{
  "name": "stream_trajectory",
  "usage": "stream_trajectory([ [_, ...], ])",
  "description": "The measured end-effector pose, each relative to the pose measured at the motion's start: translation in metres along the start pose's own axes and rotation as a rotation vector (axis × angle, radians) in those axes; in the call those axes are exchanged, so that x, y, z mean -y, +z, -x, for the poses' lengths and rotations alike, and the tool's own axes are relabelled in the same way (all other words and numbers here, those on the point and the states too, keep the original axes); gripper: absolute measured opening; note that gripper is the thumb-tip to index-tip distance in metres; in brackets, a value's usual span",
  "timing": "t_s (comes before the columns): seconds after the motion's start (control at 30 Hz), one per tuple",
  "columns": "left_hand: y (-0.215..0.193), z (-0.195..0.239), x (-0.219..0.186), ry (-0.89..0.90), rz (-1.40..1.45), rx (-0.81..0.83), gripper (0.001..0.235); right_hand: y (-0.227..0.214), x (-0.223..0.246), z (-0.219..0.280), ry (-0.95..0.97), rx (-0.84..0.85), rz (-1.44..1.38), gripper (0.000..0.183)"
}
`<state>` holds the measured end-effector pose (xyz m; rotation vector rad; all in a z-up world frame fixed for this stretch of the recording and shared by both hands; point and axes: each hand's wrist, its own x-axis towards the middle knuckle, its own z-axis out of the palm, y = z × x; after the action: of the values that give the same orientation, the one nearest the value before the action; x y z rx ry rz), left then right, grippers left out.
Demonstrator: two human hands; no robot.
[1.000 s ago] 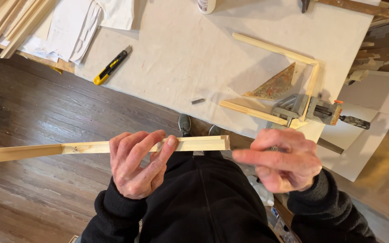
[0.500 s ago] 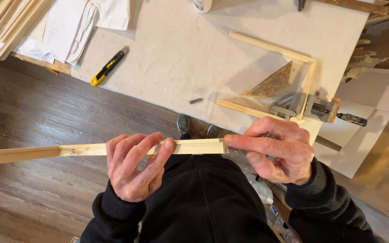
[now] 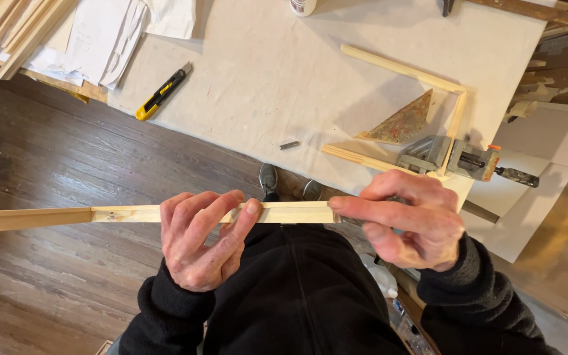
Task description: The person clamps a mitered wood strip in a corner vise on the workbench, then applies wood glue from a bottle to the mitered ends of frame pieces and fits the corners together by hand. They assemble the strips into a rectangular frame, place it in the corner vise with a triangle guide, and tighten the vise screw to hold the glued joints.
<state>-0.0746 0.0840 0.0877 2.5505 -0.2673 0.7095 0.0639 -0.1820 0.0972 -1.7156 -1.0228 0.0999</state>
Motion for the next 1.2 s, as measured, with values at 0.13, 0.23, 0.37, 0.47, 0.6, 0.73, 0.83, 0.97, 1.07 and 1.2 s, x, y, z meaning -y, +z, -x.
stream_trajectory([
  [0.13, 0.0002, -0.0003, 0.0001, -0.004, 0.002, 0.004, 0.039, -0.0005, 0.0025, -0.0009, 0.036, 0.035, -0.004, 0.021],
  [0.23, 0.0003, 0.0006, -0.001, -0.008, -0.008, 0.003, 0.038, -0.0008, 0.0, 0.0007, -0.025, -0.014, -0.022, 0.022],
  [0.37, -0.0006, -0.0006, 0.0002, -0.009, -0.004, 0.006, 0.04, -0.0028, 0.0011, 0.0003, 0.034, 0.028, 0.004, 0.022],
  [0.47, -0.0014, 0.0001, -0.0007, 0.0, 0.004, 0.01, 0.039, -0.0037, 0.0018, 0.0012, -0.02, -0.031, -0.026, 0.026],
  [0.6, -0.0006, -0.002, -0.0012, -0.005, 0.001, -0.001, 0.038, -0.0047, 0.0024, 0.0005, 0.006, 0.026, 0.044, 0.024],
  [0.73, -0.001, -0.0008, -0.0021, -0.005, -0.009, 0.004, 0.038, -0.0063, 0.0032, 0.0015, 0.011, 0.029, 0.052, 0.024],
  [0.83, -0.0019, -0.0028, -0.0023, 0.004, 0.003, 0.006, 0.036, -0.0055, 0.0026, 0.0029, -0.032, -0.009, 0.067, 0.026],
  [0.97, -0.0022, -0.0021, -0.002, -0.007, -0.008, -0.003, 0.037, -0.0055, 0.0039, 0.0013, -0.009, 0.026, 0.035, 0.025],
  [1.07, -0.0037, -0.0022, -0.0032, 0.009, 0.014, 0.004, 0.037, -0.0036, 0.0041, 0.0049, -0.035, -0.015, 0.058, 0.026],
  [1.2, -0.004, -0.0035, -0.0026, 0.005, 0.008, -0.002, 0.036, -0.0028, 0.0005, 0.0027, -0.049, -0.011, 0.015, 0.024],
])
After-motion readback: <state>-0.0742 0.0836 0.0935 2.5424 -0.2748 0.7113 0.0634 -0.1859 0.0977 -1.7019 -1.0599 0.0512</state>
